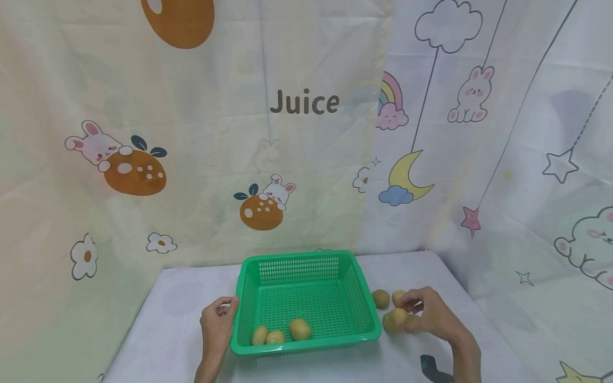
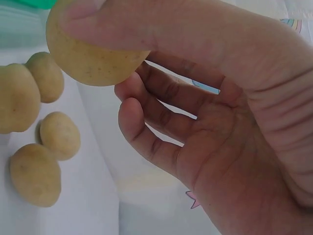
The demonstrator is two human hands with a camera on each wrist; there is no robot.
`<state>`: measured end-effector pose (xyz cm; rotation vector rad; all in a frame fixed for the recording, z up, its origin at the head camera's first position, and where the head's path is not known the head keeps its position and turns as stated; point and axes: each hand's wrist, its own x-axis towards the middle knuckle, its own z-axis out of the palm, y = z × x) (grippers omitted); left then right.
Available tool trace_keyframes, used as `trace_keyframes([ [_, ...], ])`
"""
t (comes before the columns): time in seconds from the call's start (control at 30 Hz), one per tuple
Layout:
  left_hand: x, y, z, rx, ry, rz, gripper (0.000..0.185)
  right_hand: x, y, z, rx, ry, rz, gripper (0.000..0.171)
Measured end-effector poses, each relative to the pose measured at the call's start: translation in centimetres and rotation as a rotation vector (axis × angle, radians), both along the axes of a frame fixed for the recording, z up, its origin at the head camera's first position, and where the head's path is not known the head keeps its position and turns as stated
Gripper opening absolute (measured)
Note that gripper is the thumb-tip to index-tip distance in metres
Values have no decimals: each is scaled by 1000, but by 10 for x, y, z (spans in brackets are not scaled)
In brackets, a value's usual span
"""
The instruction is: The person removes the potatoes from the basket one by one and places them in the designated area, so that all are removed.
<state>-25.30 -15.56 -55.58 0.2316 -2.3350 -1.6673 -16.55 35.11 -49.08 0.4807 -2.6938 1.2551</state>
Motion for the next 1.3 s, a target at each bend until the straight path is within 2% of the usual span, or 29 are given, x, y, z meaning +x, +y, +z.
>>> trace_keyframes([
  [0.47,0,1,1,-19,-4,12,29,6,2,-16,-8,-102,-49,39],
  [0.8,-1,2,1,-20,-10,15,29,13,5,-25,7,-242,-99,44],
  [0.93,-1,2,0,-19,-5,16,29,16,5,-29,-6,-236,-82,42],
  [1.13,-2,1,-2,-24,-1,15,29,17,7,-37,-11,-171,-42,39],
  [1.3,-2,0,-3,-19,2,10,29,19,7,-40,-10,-196,-34,39],
])
